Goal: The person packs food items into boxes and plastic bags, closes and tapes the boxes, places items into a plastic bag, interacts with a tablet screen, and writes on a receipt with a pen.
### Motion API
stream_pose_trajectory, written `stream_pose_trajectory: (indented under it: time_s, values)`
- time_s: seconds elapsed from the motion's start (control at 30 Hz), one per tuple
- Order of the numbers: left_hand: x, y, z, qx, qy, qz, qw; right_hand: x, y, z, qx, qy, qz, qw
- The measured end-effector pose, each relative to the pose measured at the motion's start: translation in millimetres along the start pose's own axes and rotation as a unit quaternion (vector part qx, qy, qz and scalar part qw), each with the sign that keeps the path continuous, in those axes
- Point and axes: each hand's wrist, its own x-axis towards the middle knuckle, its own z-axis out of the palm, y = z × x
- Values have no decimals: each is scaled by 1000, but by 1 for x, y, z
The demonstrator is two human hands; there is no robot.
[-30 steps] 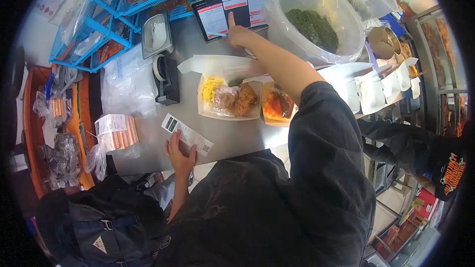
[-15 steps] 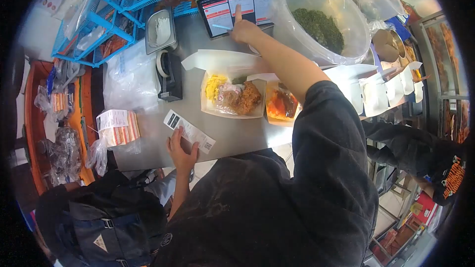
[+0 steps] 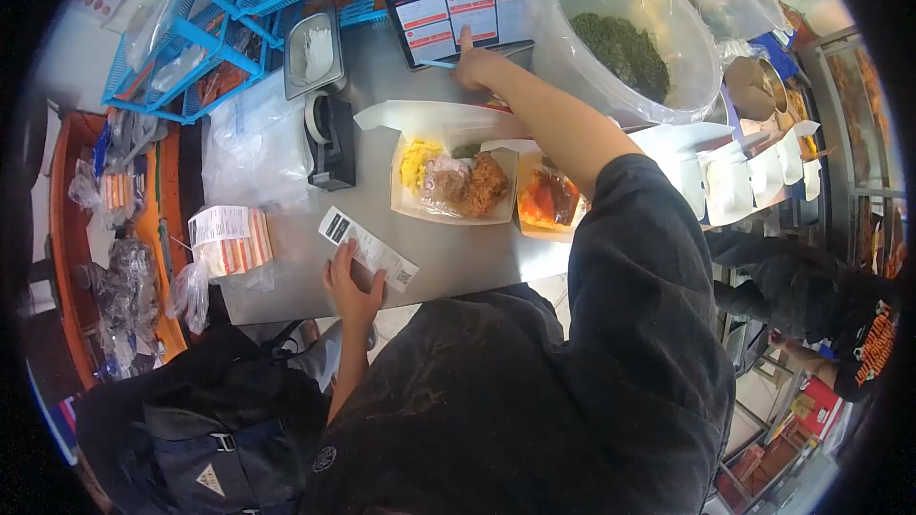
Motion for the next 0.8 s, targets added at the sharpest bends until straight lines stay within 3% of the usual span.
stream_pose_trajectory:
  time_s: [0.53, 0.67, 0.8]
  values:
    - [0, 0, 2, -17, 11, -1, 1000, -6, -1, -5, 25, 10, -6, 1000]
    - [1, 0, -1, -4, -1, -1, 1000, -4, 1, 3, -32, 10, -23, 999]
    - [0, 0, 1, -6, 8, 2, 1000, -14, -3, -5, 36, -54, 35, 997]
